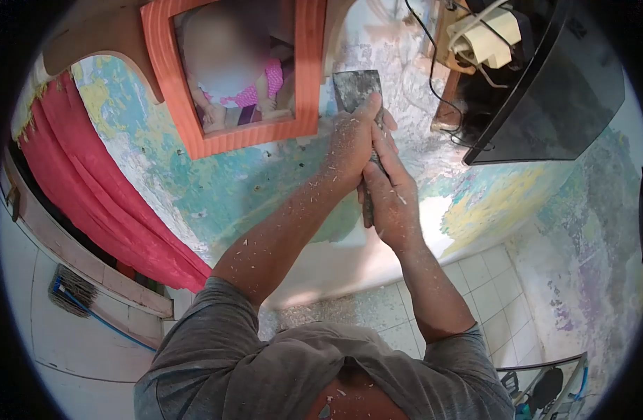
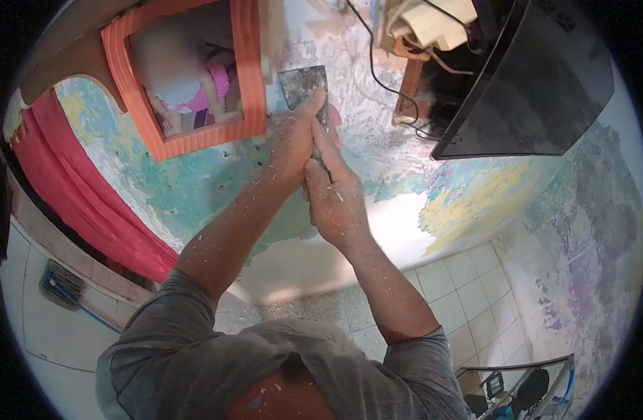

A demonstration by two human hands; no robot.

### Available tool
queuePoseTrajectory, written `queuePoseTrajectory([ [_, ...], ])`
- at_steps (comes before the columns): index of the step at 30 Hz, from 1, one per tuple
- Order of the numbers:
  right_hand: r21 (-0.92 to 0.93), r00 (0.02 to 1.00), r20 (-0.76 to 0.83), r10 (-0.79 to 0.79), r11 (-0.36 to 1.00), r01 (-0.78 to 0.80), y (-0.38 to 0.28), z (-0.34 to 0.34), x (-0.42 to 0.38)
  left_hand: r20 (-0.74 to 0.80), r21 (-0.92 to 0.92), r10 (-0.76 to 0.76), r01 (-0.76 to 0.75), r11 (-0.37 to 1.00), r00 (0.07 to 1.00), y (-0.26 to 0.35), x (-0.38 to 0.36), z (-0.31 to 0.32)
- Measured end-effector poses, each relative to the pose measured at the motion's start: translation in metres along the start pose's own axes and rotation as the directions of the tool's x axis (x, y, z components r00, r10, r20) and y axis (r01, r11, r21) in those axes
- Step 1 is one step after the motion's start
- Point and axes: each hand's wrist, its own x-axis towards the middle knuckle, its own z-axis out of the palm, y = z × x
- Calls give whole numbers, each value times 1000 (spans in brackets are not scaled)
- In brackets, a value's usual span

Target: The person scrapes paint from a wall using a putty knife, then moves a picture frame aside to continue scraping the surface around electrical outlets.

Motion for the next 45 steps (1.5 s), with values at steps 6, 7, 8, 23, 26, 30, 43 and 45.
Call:
queuePoseTrajectory([
  [6,-69,967,-64,-248,967,244,-2,3,21,-92,187,95,-76,979,991,15,19,-1],
  [7,-22,988,-53,-144,990,143,-18,2,33,-63,165,109,-98,981,992,37,26,4],
  [8,-53,984,-58,-170,984,167,-24,1,41,-34,140,134,-128,982,990,51,31,8],
  [23,-85,998,-50,31,996,-35,8,-3,5,-69,70,120,-115,991,990,-35,25,-13],
  [26,23,972,0,235,972,-235,61,6,-41,-77,55,-148,152,987,986,-93,-17,-34],
  [30,177,971,19,239,955,-239,81,11,-66,-84,11,-191,192,981,978,-101,-44,-34],
  [43,138,994,-94,47,990,-34,62,27,-39,-49,85,-91,95,992,995,-69,-19,-32],
  [45,139,985,-65,159,979,-149,59,19,-36,-58,98,-146,152,984,988,-70,-20,-31],
])
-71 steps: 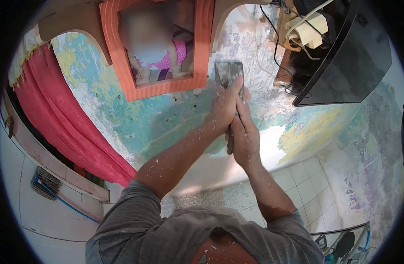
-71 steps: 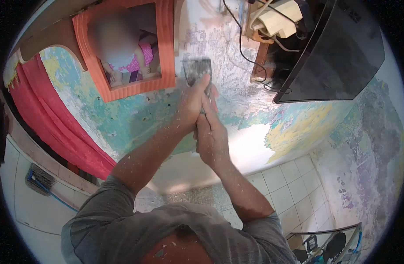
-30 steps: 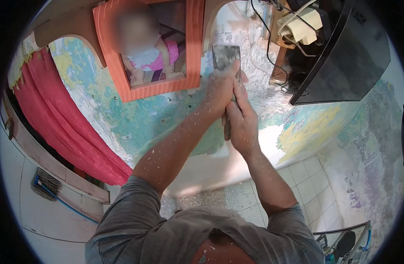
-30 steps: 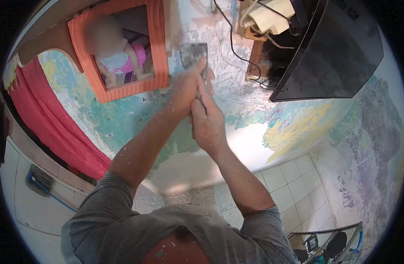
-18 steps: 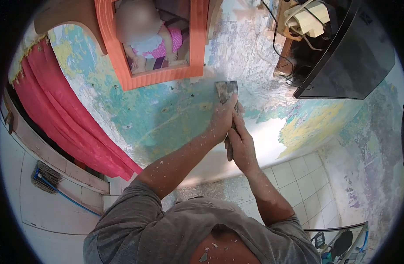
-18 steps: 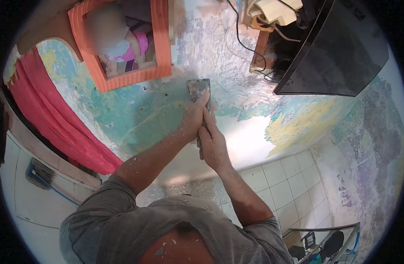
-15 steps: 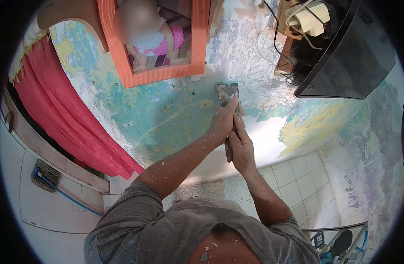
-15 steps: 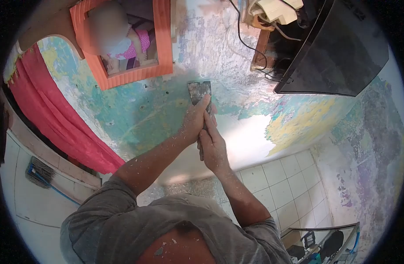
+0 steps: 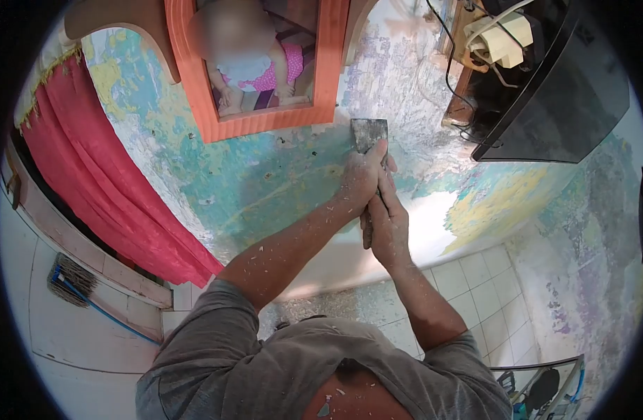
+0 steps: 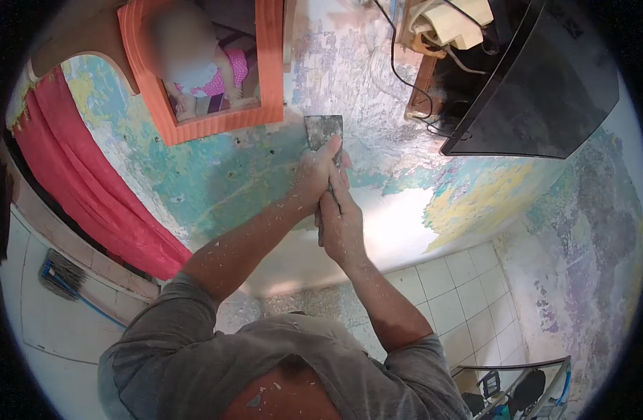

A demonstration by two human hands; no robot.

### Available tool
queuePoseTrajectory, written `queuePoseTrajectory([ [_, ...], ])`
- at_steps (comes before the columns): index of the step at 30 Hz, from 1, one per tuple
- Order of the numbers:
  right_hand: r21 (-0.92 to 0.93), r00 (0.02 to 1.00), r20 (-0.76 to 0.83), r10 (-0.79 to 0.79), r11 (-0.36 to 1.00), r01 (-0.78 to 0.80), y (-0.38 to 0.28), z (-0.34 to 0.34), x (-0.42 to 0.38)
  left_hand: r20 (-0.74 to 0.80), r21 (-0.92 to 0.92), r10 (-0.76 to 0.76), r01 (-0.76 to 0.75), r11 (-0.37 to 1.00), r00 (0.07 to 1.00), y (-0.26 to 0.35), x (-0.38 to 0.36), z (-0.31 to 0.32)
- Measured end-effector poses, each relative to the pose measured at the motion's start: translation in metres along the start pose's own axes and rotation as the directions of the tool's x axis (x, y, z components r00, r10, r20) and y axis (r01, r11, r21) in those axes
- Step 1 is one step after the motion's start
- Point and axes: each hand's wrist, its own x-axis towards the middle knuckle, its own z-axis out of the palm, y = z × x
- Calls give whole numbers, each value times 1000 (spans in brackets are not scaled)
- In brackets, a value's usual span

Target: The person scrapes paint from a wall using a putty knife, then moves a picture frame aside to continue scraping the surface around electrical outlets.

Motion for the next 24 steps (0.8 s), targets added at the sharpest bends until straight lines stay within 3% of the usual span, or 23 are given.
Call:
queuePoseTrajectory([
  [3,-44,997,41,68,997,-66,4,0,-2,-6,-11,-10,10,1000,1000,-2,-4,-2],
  [5,-100,999,-20,-46,994,44,17,1,-2,-10,15,52,-52,999,999,-1,-9,0],
  [8,-110,996,-9,-86,990,85,-2,6,19,2,29,117,-117,993,993,-1,-6,1],
  [11,-128,993,-11,-121,985,119,-24,6,29,-25,104,118,-115,988,993,48,12,6],
  [15,-71,992,-39,-121,990,118,-18,7,21,39,26,174,-175,984,984,40,12,7],
  [17,-323,902,-85,-423,868,377,22,-1,15,76,68,134,-139,988,988,18,5,4],
  [18,-324,900,-83,-428,865,382,7,1,20,76,66,139,-145,987,987,25,12,4],
  [20,-126,985,-66,-159,981,150,-32,7,24,27,152,177,-179,972,984,35,23,6],
  [21,-9,993,-27,-112,994,112,-31,3,26,29,150,176,-178,972,984,34,22,7],
  [24,-78,990,-45,-135,988,132,-26,2,21,43,113,186,-189,975,982,35,19,8],
])
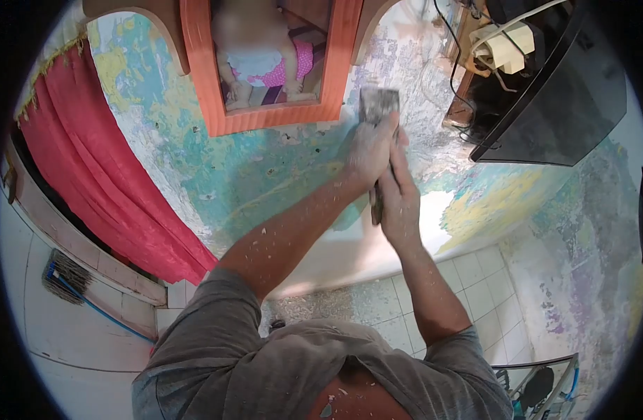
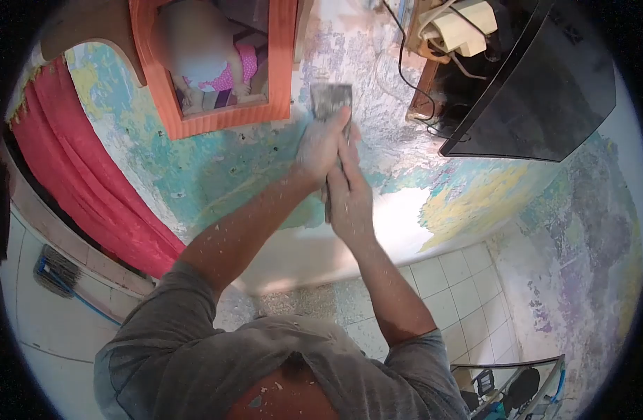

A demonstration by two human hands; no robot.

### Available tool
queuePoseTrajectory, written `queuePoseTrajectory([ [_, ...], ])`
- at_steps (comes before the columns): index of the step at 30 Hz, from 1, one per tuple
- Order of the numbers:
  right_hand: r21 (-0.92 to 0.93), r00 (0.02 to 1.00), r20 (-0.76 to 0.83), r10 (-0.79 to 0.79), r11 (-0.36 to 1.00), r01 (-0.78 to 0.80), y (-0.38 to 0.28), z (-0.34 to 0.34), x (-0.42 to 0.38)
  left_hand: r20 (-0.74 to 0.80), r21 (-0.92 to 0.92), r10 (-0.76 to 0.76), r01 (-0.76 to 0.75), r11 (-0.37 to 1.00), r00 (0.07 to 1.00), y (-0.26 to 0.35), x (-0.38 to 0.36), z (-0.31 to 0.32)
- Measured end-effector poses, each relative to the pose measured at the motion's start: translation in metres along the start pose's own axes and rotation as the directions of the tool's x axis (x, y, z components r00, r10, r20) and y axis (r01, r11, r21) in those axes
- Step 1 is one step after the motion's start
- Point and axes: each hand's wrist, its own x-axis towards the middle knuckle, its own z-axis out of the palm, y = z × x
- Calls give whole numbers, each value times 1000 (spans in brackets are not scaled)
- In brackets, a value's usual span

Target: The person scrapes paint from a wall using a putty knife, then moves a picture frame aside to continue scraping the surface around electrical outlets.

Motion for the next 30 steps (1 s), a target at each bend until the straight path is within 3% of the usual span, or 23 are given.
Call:
queuePoseTrajectory([
  [8,17,984,77,159,987,-161,-7,-7,-8,-41,-63,-98,95,993,994,5,-14,3],
  [10,46,998,43,52,997,-54,6,-4,-11,-38,-93,-128,124,988,991,3,-17,8],
  [13,-5,1000,16,-12,1000,13,5,-1,-9,-42,-36,-116,114,993,992,0,-15,5],
  [15,-36,1000,7,-10,999,10,-2,-1,1,-51,12,40,-39,999,998,7,1,1],
  [18,40,996,79,50,998,-53,-16,-4,12,28,-54,27,-25,998,999,23,9,0],
  [21,-66,998,26,-56,996,58,3,-5,3,-17,29,10,-9,1000,1000,3,-4,3],
  [23,-215,964,3,-266,941,261,26,-9,0,-21,29,-5,6,1000,1000,9,-3,3],
  [24,-216,963,4,-268,940,263,20,-8,9,-18,27,-30,31,999,999,12,-3,3],
  [26,-73,992,8,-123,990,123,-10,-7,24,-5,-9,-33,33,999,999,34,5,6],
  [27,144,959,11,284,948,-283,-52,0,17,4,-46,-24,24,999,1000,42,10,7],
  [28,142,958,12,286,948,-285,-45,-3,16,2,-48,-25,25,999,1000,34,10,7],
  [30,-76,991,38,-126,989,129,-16,-13,13,-21,-14,122,-123,992,992,12,11,9],
])
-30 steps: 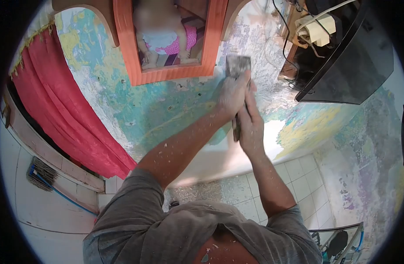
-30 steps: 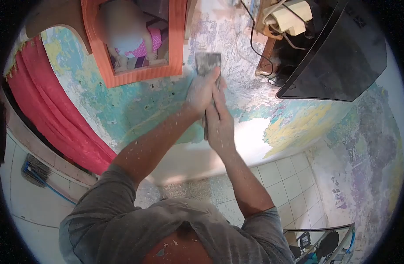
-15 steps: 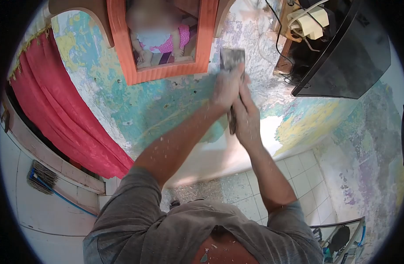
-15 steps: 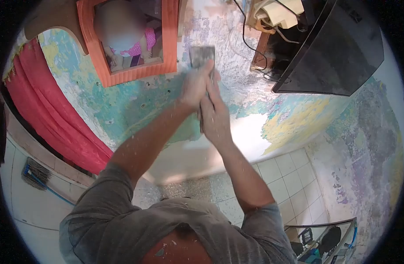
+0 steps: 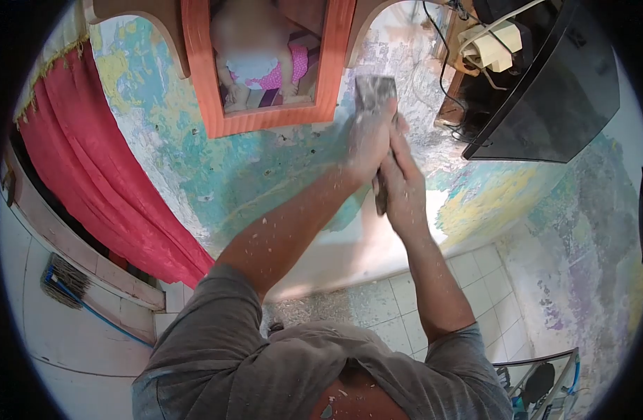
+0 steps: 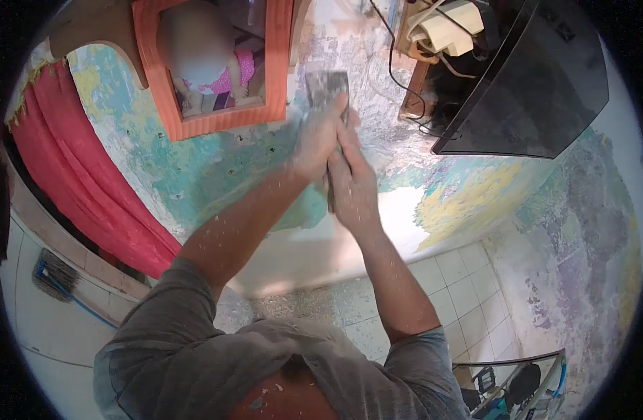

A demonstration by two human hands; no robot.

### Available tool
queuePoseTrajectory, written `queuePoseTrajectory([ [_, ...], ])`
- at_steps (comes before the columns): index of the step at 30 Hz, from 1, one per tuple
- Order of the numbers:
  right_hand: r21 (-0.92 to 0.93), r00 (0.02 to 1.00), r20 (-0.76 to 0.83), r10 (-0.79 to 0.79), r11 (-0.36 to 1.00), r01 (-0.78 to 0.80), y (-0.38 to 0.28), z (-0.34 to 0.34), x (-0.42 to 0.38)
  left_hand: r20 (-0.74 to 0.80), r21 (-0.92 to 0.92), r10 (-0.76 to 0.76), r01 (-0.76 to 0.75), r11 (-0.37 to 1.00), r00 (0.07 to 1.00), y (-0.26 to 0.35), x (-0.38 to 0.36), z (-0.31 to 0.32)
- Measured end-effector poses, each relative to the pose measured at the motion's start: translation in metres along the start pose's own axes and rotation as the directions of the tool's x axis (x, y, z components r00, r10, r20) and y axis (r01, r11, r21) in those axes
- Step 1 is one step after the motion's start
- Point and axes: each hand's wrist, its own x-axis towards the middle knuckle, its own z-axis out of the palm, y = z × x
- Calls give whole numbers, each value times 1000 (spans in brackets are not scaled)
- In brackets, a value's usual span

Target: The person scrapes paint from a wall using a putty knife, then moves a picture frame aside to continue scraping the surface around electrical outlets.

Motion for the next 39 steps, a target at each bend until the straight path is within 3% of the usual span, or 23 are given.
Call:
queuePoseTrajectory([
  [2,-14,1000,3,12,1000,-12,8,1,-7,11,22,-39,39,999,999,2,-15,0],
  [4,-73,991,3,-136,988,136,4,2,-1,21,41,-85,84,996,996,9,-9,-2],
  [6,-78,998,0,-63,995,63,-11,-2,19,28,7,-4,4,1000,1000,19,20,-4],
  [8,53,979,38,201,978,-203,-36,-2,27,48,-53,-29,32,998,998,34,20,-2],
  [9,50,997,14,82,995,-83,-32,-1,25,53,-38,-1,3,999,999,33,18,-2],
  [11,16,996,-18,92,996,-91,-3,2,11,56,-24,26,-24,999,998,21,8,-3],
  [13,37,989,-3,147,989,-147,27,8,-19,-30,95,-100,103,990,995,-23,-20,-9],
  [14,30,974,33,224,974,-225,38,12,-36,-39,30,-161,163,986,986,-39,-39,-12],
  [15,-53,991,8,131,990,-130,70,16,-54,-43,-35,-222,220,975,974,-52,-57,-16],
  [16,7,991,-12,135,991,-135,69,25,-69,-45,-31,-228,227,974,973,-61,-70,-19],
  [18,42,1000,22,20,999,-21,88,30,-84,25,-81,-400,401,912,916,-69,-80,-28],
  [19,45,999,24,21,999,-22,78,32,-73,37,-15,-248,249,968,968,-65,-76,-31],
  [21,92,940,110,322,939,-332,56,31,-52,27,-62,-285,286,956,958,-55,-62,-35],
  [23,64,956,76,283,955,-288,65,36,-54,14,-110,-309,309,945,951,-52,-59,-37],
  [25,37,970,35,240,970,-242,77,37,-61,8,-128,-240,239,963,971,-56,-65,-37],
  [27,71,999,13,40,997,-41,81,38,-77,25,-92,-266,267,959,964,-62,-79,-36],
  [28,73,999,13,34,997,-35,80,38,-71,40,-61,-276,278,959,960,-61,-80,-35],
  [30,-6,975,16,222,975,-222,72,37,-56,14,-98,-283,283,954,959,-49,-56,-36],
  [38,68,990,53,127,989,-130,66,34,-63,11,-117,-264,264,957,964,-69,-65,-37],
  [39,48,982,64,178,982,-182,55,34,-54,-15,-132,-277,273,953,961,-65,-58,-38],
])
